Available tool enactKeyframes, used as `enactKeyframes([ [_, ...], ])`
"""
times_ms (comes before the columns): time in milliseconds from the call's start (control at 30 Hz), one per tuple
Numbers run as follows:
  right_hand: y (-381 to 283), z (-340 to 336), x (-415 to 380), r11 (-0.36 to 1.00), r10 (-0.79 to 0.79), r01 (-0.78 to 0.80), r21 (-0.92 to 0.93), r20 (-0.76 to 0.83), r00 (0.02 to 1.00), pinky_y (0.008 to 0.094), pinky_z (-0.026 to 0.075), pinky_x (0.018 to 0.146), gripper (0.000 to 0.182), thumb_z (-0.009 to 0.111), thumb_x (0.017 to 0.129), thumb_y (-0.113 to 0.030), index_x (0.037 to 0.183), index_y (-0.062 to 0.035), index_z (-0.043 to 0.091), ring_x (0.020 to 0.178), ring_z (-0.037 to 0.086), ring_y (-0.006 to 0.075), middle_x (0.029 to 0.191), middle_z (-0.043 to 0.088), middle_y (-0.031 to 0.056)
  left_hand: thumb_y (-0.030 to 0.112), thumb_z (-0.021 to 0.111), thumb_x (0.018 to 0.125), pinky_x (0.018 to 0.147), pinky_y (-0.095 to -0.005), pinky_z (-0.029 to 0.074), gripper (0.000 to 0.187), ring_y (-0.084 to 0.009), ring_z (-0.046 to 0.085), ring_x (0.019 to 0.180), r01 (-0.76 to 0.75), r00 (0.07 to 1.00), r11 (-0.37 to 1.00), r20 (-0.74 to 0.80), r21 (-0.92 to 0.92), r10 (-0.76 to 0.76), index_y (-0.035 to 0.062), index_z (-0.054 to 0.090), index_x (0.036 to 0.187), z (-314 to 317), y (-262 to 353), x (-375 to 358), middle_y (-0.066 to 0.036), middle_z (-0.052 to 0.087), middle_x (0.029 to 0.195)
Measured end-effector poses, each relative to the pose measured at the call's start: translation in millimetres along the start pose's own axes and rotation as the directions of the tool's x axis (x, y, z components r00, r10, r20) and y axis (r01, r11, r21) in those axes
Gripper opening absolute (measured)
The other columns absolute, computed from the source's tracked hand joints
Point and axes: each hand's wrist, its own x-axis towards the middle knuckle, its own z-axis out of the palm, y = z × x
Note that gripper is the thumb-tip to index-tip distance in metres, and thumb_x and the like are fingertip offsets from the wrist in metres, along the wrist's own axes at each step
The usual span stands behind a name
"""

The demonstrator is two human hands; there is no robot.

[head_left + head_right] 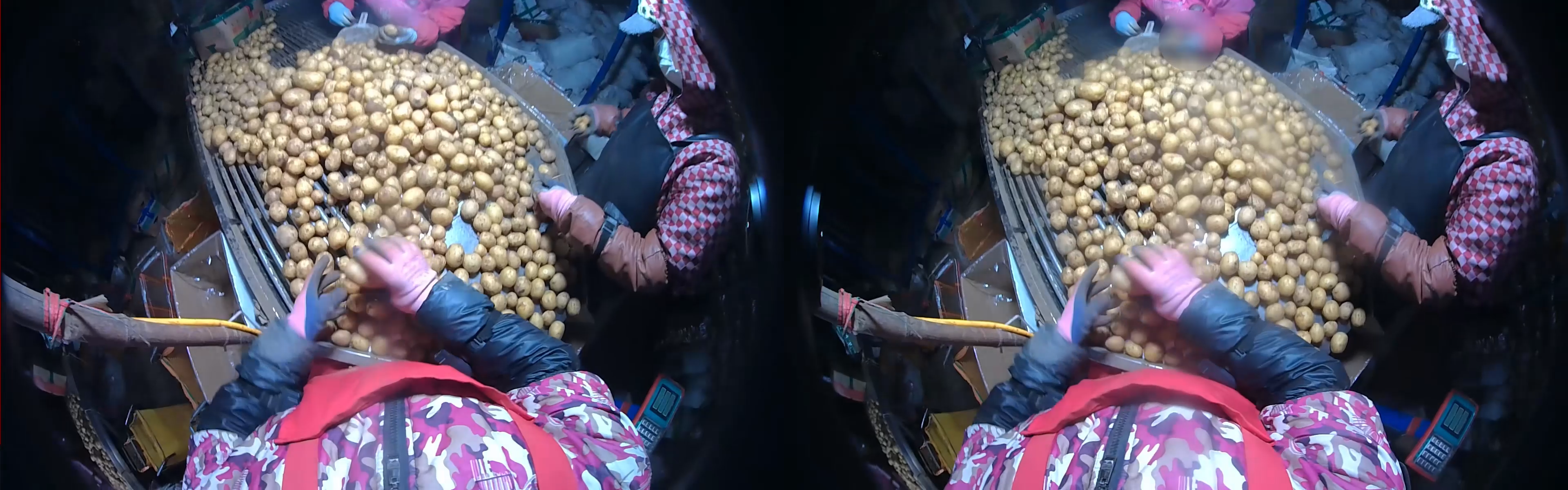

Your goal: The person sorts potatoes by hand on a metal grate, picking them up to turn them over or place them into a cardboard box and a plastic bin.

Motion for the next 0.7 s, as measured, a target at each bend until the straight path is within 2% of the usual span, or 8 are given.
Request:
enactKeyframes([
  [100, -32, -33, 24, 0.958, -0.257, 0.252, 0.141, 0.021, 0.966, 0.0482, 0.053, 0.095, 0.053, 0.069, 0.084, -0.022, 0.134, -0.0070, 0.059, 0.112, 0.065, 0.0379, 0.128, 0.064, 0.0191, 0.044, 0.077, 0.091, 0.107, -0.0393, 0.050, 0.082, -0.0260, 0.058, 0.130, -0.206, 0.923, 0.975, 0.346, 0.083, 0.165, 0.0033, 0.045, 0.154, 30, 56, -18, -0.013, 0.059, 0.140],
  [133, -20, -18, 15, 0.965, -0.252, 0.256, 0.057, -0.069, 0.965, 0.0492, 0.052, 0.098, 0.070, 0.078, 0.077, -0.028, 0.139, -0.0046, 0.056, 0.117, 0.063, 0.0393, 0.133, 0.062, 0.0219, 0.050, 0.080, 0.087, 0.106, -0.0387, 0.051, 0.087, -0.0259, 0.060, 0.127, 0.069, 0.964, 0.983, 0.264, -0.169, -0.022, 0.0034, 0.047, 0.153, 30, 51, -19, -0.013, 0.061, 0.137],
  [167, -13, -14, 11, 0.991, -0.074, 0.079, 0.110, -0.049, 0.996, 0.0499, 0.051, 0.101, 0.079, 0.082, 0.072, -0.032, 0.141, -0.0046, 0.055, 0.120, 0.061, 0.0405, 0.135, 0.061, 0.0229, 0.055, 0.084, 0.080, 0.104, -0.0384, 0.053, 0.096, -0.0257, 0.063, 0.124, 0.109, 0.944, 0.990, 0.320, -0.089, -0.076, 0.0024, 0.047, 0.151, 10, 39, -11, -0.013, 0.061, 0.138],
  [233, -18, -23, 1, 0.951, 0.207, -0.214, 0.222, 0.056, 0.977, 0.0515, 0.047, 0.107, 0.099, 0.092, 0.065, -0.038, 0.148, -0.0050, 0.050, 0.128, 0.057, 0.0425, 0.140, 0.058, 0.0245, 0.050, 0.090, 0.074, 0.106, -0.0396, 0.053, 0.105, -0.0264, 0.063, 0.126, -0.087, 0.958, 0.989, 0.263, -0.122, 0.117, 0.0002, 0.042, 0.154, 8, 22, 3, -0.015, 0.060, 0.140],
  [267, -16, -18, -6, 0.892, 0.244, -0.293, 0.343, 0.179, 0.953, 0.0506, 0.049, 0.107, 0.092, 0.089, 0.074, -0.031, 0.152, -0.0042, 0.047, 0.126, 0.059, 0.0426, 0.139, 0.059, 0.0250, 0.047, 0.092, 0.073, 0.108, -0.0401, 0.052, 0.108, -0.0268, 0.062, 0.127, -0.168, 0.954, 0.981, 0.236, -0.095, 0.186, -0.0006, 0.041, 0.154, 4, 17, 11, -0.015, 0.060, 0.140],
  [433, -18, -24, 0, 0.348, 0.404, -0.654, 0.671, 0.522, 0.751, 0.0400, 0.054, 0.101, 0.088, 0.085, 0.082, -0.024, 0.155, -0.0017, 0.042, 0.121, 0.066, 0.0313, 0.134, 0.065, 0.0219, 0.018, 0.091, 0.080, 0.117, -0.0417, 0.044, 0.098, -0.0302, 0.048, 0.144, -0.256, 0.962, 0.957, 0.137, 0.137, 0.237, -0.0037, 0.035, 0.157, 7, 19, 14, -0.020, 0.046, 0.155],
  [533, -11, -17, -1, 0.374, 0.376, -0.593, 0.713, 0.468, 0.800, 0.0375, 0.054, 0.100, 0.089, 0.086, 0.082, -0.027, 0.155, -0.0017, 0.043, 0.119, 0.067, 0.0256, 0.132, 0.066, 0.0199, 0.013, 0.091, 0.079, 0.119, -0.0424, 0.042, 0.101, -0.0302, 0.048, 0.144, -0.318, 0.948, 0.872, 0.136, 0.373, 0.288, -0.0045, 0.031, 0.159, 0, 13, 17, -0.021, 0.045, 0.155],
  [700, -11, -8, 4, 0.401, 0.478, -0.651, 0.644, 0.459, 0.749, 0.0394, 0.056, 0.099, 0.081, 0.087, 0.084, -0.028, 0.151, -0.0029, 0.049, 0.119, 0.068, 0.0257, 0.134, 0.066, 0.0189, 0.014, 0.090, 0.078, 0.118, -0.0422, 0.043, 0.101, -0.0303, 0.049, 0.143, -0.259, 0.963, 0.954, 0.114, 0.152, 0.243, -0.0053, 0.032, 0.158, 9, 6, 27, -0.022, 0.045, 0.155],
])
